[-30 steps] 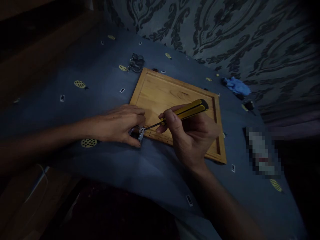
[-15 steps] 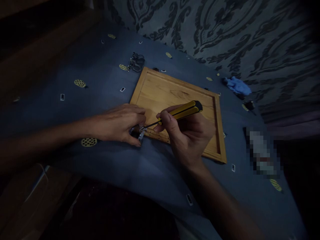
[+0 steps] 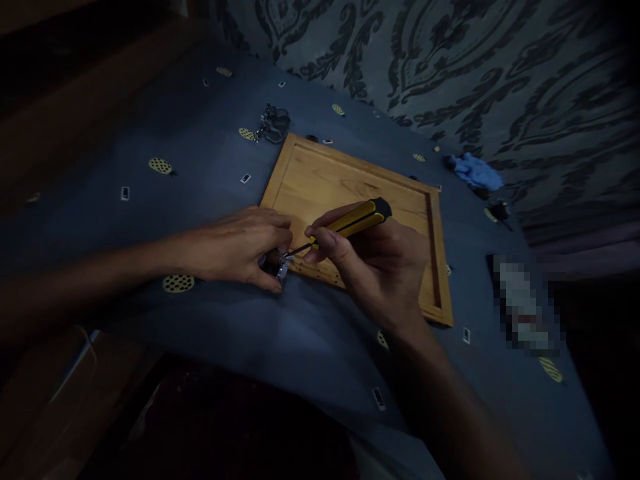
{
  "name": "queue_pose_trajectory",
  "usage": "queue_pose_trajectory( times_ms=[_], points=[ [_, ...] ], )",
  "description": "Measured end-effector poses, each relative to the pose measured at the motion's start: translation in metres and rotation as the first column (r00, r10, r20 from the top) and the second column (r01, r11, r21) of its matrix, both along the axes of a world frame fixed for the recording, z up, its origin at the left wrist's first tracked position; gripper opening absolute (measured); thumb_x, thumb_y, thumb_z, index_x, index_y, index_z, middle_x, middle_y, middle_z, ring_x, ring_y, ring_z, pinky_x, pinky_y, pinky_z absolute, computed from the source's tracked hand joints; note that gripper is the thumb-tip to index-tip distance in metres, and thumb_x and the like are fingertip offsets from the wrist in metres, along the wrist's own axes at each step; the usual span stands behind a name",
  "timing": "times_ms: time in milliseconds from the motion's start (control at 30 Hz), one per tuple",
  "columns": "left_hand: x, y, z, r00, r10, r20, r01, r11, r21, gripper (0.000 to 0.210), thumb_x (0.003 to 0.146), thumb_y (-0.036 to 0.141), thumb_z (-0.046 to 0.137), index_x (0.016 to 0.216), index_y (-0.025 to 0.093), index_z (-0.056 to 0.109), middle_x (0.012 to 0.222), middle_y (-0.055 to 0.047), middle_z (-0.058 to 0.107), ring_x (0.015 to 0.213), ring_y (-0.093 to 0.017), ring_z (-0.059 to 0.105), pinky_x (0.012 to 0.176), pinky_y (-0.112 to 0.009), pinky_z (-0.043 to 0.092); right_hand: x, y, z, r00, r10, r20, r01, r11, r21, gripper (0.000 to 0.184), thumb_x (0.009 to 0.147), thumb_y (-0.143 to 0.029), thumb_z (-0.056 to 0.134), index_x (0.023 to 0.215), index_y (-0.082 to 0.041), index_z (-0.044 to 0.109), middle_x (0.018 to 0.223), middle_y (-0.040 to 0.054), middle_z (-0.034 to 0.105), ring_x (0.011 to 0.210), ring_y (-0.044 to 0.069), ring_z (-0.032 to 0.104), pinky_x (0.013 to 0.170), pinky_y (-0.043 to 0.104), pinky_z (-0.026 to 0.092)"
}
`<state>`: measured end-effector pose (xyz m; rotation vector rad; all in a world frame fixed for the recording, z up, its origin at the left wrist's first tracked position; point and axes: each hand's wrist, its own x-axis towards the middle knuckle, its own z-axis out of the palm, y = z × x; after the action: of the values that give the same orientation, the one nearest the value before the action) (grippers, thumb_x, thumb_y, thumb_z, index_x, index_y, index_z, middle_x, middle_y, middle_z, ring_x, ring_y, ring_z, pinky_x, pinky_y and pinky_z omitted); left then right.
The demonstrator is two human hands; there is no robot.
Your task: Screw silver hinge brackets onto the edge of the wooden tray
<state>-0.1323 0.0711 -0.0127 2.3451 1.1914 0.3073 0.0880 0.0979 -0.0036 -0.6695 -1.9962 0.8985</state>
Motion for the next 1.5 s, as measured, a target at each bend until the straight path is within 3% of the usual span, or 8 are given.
queue_pose_trajectory(
  times_ms=[300, 500, 600, 667, 733, 933, 1200, 1500],
  points=[
    [0.002, -0.001, 0.004, 1.000, 0.010, -0.017, -0.011, 1.000, -0.028, 0.033, 0.085, 0.038, 0.088, 0.101, 0.017, 0.068, 0.108, -0.005, 0.067, 0.103, -0.025, 0.063, 0.091, -0.034, 0.043, 0.003, 0.003, 0.010, 0.996, 0.085, 0.013, -0.084, 0.994, -0.065, 0.016, 0.098, -0.036, 0.080, 0.093, -0.021, 0.077, 0.082, -0.0012, 0.079, 0.068, 0.015, 0.078, 0.063, 0.026, 0.063],
    [0.002, 0.000, 0.005, 1.000, -0.015, -0.023, 0.014, 0.999, -0.032, 0.031, 0.085, 0.035, 0.089, 0.091, 0.017, 0.065, 0.096, -0.001, 0.061, 0.093, -0.021, 0.060, 0.086, -0.032, 0.040, 0.003, 0.017, 0.008, 0.928, -0.204, -0.312, 0.181, 0.978, -0.099, 0.022, 0.103, -0.041, 0.071, 0.089, -0.024, 0.074, 0.087, -0.0001, 0.077, 0.060, 0.014, 0.073, 0.057, 0.029, 0.062],
    [0.001, -0.001, 0.004, 1.000, -0.014, 0.004, 0.015, 0.998, -0.055, 0.031, 0.087, 0.038, 0.088, 0.093, 0.018, 0.065, 0.099, -0.001, 0.062, 0.097, -0.022, 0.059, 0.087, -0.032, 0.040, 0.011, 0.034, -0.007, 0.981, -0.148, -0.123, 0.161, 0.982, 0.097, 0.005, 0.102, -0.028, 0.069, 0.104, -0.026, 0.073, 0.100, 0.0021, 0.078, 0.080, 0.018, 0.078, 0.077, 0.035, 0.065],
    [0.001, -0.002, 0.002, 0.999, -0.003, 0.040, 0.005, 0.999, -0.040, 0.031, 0.089, 0.039, 0.086, 0.092, 0.019, 0.063, 0.101, 0.000, 0.063, 0.097, -0.022, 0.059, 0.087, -0.033, 0.039, 0.017, 0.048, -0.020, 0.980, -0.112, 0.163, 0.047, 0.932, 0.358, 0.016, 0.098, -0.020, 0.067, 0.112, -0.025, 0.073, 0.109, 0.0071, 0.077, 0.104, 0.024, 0.076, 0.089, 0.041, 0.064],
    [0.001, -0.004, 0.000, 0.998, 0.002, 0.065, -0.001, 1.000, -0.019, 0.032, 0.088, 0.037, 0.087, 0.090, 0.019, 0.061, 0.100, 0.000, 0.063, 0.097, -0.022, 0.059, 0.087, -0.033, 0.040, 0.018, 0.062, -0.032, 0.881, -0.154, 0.448, -0.055, 0.906, 0.420, 0.034, 0.096, -0.010, 0.054, 0.123, -0.024, 0.071, 0.127, 0.0131, 0.073, 0.117, 0.027, 0.072, 0.093, 0.043, 0.063],
    [0.004, -0.006, -0.003, 0.998, 0.041, 0.048, -0.040, 0.999, -0.024, 0.046, 0.077, 0.040, 0.098, 0.086, 0.019, 0.058, 0.095, 0.001, 0.060, 0.098, -0.023, 0.060, 0.086, -0.033, 0.041, 0.003, 0.093, -0.045, 0.816, -0.163, 0.555, -0.132, 0.882, 0.453, 0.042, 0.092, -0.003, 0.050, 0.123, -0.018, 0.073, 0.118, 0.0171, 0.074, 0.110, 0.030, 0.071, 0.095, 0.046, 0.063],
    [0.005, -0.009, 0.002, 0.995, 0.062, 0.076, -0.060, 0.998, -0.030, 0.043, 0.082, 0.039, 0.093, 0.082, 0.020, 0.054, 0.096, 0.001, 0.062, 0.097, -0.022, 0.060, 0.083, -0.032, 0.041, -0.013, 0.114, -0.028, 0.745, -0.123, 0.656, -0.168, 0.917, 0.363, 0.046, 0.090, -0.002, 0.053, 0.127, -0.019, 0.075, 0.113, 0.0141, 0.078, 0.106, 0.029, 0.073, 0.094, 0.042, 0.057],
    [0.008, -0.005, -0.002, 0.996, 0.067, 0.058, -0.066, 0.998, -0.019, 0.048, 0.079, 0.045, 0.094, 0.080, 0.021, 0.052, 0.097, -0.001, 0.065, 0.097, -0.025, 0.063, 0.086, -0.037, 0.044, -0.110, 0.156, -0.026, 0.707, -0.120, 0.697, -0.082, 0.965, 0.249, 0.030, 0.105, -0.036, 0.069, 0.129, -0.017, 0.069, 0.129, 0.0098, 0.072, 0.113, 0.024, 0.072, 0.098, 0.046, 0.062]
  ],
)
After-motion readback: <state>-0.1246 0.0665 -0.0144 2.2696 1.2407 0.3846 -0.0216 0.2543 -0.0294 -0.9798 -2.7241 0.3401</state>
